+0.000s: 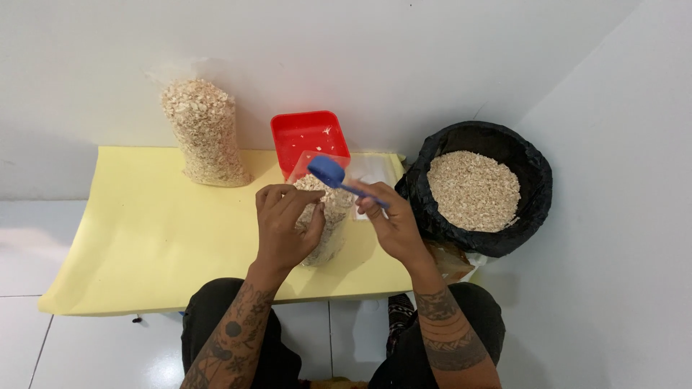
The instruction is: Scooping wood shavings from a bin into plastic bags and weighing them on a scale for packaging.
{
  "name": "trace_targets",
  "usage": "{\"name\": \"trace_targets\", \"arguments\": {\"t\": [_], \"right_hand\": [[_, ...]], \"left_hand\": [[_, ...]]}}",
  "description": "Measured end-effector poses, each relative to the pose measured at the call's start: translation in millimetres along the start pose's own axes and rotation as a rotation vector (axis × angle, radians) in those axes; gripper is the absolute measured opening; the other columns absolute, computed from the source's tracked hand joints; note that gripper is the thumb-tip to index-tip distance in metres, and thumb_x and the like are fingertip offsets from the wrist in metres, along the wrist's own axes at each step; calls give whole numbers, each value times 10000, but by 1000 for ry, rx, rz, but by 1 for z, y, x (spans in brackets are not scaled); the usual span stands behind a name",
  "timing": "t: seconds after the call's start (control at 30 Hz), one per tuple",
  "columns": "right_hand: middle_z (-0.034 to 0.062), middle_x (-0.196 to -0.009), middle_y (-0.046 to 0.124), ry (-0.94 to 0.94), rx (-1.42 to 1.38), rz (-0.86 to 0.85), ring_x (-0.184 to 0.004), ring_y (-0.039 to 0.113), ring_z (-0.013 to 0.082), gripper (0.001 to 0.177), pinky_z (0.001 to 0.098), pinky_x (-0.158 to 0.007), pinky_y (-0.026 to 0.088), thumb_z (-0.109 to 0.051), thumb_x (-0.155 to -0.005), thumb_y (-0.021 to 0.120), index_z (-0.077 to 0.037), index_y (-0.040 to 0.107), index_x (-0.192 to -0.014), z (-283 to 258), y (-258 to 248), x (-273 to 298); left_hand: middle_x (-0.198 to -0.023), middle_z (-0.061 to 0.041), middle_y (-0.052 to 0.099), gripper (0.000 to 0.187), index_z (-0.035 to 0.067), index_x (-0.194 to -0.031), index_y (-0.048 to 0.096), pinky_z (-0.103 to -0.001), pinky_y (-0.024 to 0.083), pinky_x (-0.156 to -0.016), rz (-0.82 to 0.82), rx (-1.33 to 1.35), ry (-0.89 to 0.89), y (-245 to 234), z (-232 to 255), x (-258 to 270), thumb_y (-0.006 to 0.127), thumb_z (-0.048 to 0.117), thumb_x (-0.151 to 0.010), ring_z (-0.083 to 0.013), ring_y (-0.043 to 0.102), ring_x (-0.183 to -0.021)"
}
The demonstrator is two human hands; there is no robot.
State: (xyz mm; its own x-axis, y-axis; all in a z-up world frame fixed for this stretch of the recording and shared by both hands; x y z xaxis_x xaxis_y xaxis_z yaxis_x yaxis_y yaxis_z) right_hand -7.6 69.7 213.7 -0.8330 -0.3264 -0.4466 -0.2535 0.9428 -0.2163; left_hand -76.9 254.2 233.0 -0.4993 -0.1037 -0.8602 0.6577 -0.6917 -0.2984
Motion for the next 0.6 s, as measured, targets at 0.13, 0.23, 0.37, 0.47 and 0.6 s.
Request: {"name": "trace_targets", "arguments": {"t": [0.13,0.23,0.37,0.47,0.6], "right_hand": [[173,-917,698,67,-191,132,-876,680,227,375,319,-779,537,-212,-1067,543,14,647,-1348,30,-14,2],[171,-928,676,197,-411,212,-888,667,237,425,305,-760,508,-173,-1053,486,66,573,-1394,53,-19,3],[95,-940,663,369,-779,289,-858,664,193,466,304,-729,493,-220,-1044,469,-2,504,-1454,83,-31,6],[54,-907,676,477,-1041,340,-792,639,171,433,311,-692,473,-266,-1019,528,-94,570,-1415,99,-47,11],[15,-853,672,587,-1231,371,-731,592,139,393,307,-654,444,-273,-1015,513,-146,629,-1368,100,-66,19]], "left_hand": [[-931,15,731,264,161,-1082,759,-427,411,-980,11,-9,-26,0,4,-2,759,96,-826,-243,630,-921],[-1125,-58,702,366,104,-1171,721,-506,357,-1094,68,-32,-11,-1,12,-2,770,109,-808,-309,596,-1116],[-1269,-93,647,413,100,-1209,696,-561,300,-1148,118,-103,16,6,18,6,758,174,-808,-359,536,-1267],[-1301,-112,642,404,110,-1190,701,-578,302,-1153,200,-197,75,7,30,15,748,241,-811,-386,525,-1308],[-1237,-98,696,286,181,-1064,765,-613,341,-1135,301,-273,213,18,48,39,749,299,-805,-376,556,-1286]]}}
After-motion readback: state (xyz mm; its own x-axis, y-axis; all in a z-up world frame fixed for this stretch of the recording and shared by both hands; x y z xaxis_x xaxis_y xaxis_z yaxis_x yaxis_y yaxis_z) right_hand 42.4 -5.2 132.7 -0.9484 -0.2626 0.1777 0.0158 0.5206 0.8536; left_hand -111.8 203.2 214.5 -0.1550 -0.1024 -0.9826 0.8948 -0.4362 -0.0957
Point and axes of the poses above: each hand's wrist, its own x-axis away from the middle knuckle, its own y-axis out of the palm, z = x × y, the point moved 10 cm from there along -x, towards the middle knuckle
